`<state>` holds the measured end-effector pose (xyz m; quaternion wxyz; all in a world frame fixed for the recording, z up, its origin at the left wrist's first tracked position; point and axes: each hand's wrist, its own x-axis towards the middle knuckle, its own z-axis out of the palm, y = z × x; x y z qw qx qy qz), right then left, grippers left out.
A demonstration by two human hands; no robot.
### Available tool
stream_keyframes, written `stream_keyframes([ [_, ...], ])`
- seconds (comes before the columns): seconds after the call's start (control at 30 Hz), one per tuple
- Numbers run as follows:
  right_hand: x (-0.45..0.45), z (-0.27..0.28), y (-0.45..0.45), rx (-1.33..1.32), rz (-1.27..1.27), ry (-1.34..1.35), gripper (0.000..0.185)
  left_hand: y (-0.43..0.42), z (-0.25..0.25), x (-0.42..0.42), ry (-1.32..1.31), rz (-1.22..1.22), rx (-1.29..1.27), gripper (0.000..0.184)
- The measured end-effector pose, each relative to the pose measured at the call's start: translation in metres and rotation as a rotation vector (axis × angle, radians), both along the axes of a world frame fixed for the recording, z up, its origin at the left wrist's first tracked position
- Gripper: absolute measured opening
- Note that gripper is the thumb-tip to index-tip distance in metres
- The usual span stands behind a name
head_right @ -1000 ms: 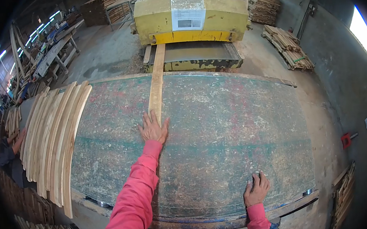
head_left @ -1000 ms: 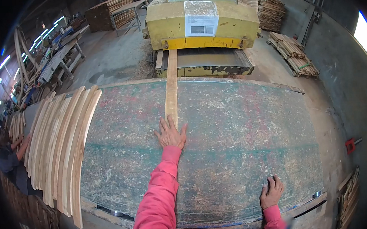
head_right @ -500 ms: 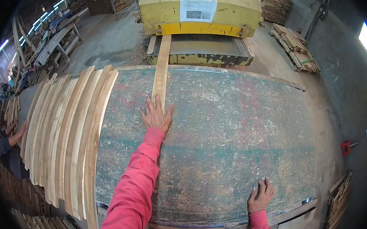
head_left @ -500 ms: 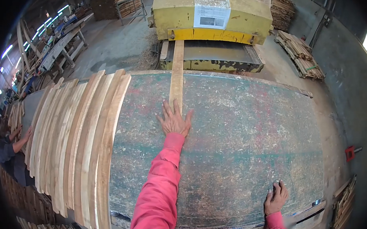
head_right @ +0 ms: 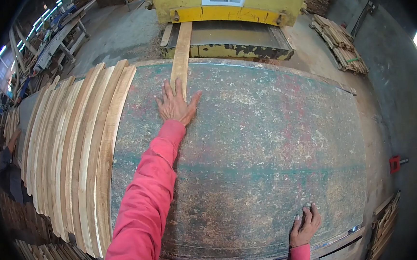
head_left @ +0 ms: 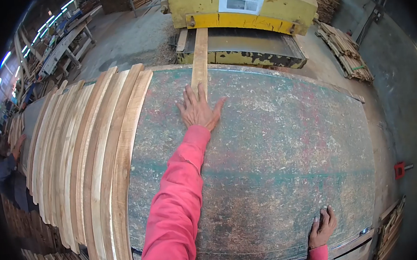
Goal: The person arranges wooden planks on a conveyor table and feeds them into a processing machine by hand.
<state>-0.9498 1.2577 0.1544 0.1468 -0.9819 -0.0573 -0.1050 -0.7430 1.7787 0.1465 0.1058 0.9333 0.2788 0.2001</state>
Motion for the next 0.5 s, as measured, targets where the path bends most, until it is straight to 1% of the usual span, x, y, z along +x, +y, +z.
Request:
stream_keyframes([
  [0.1, -0.002, -0.010, -0.010, 0.018, 0.003, 0.007, 0.039, 0.005, 0.005, 0.011, 0.029, -0.034, -0.021, 0.101],
  [0.2, -0.002, -0.008, -0.015, 0.021, 0.014, 0.026, 0.037, 0.014, 0.004, 0.023, 0.035, -0.042, -0.023, 0.104],
  [0.37, -0.002, -0.007, -0.016, 0.038, -0.007, 0.073, 0.035, 0.032, 0.006, 0.043, 0.047, -0.046, -0.044, 0.103],
  [0.5, -0.001, -0.007, -0.016, 0.057, -0.035, 0.099, 0.038, 0.048, 0.003, 0.056, 0.030, -0.052, -0.023, 0.102],
])
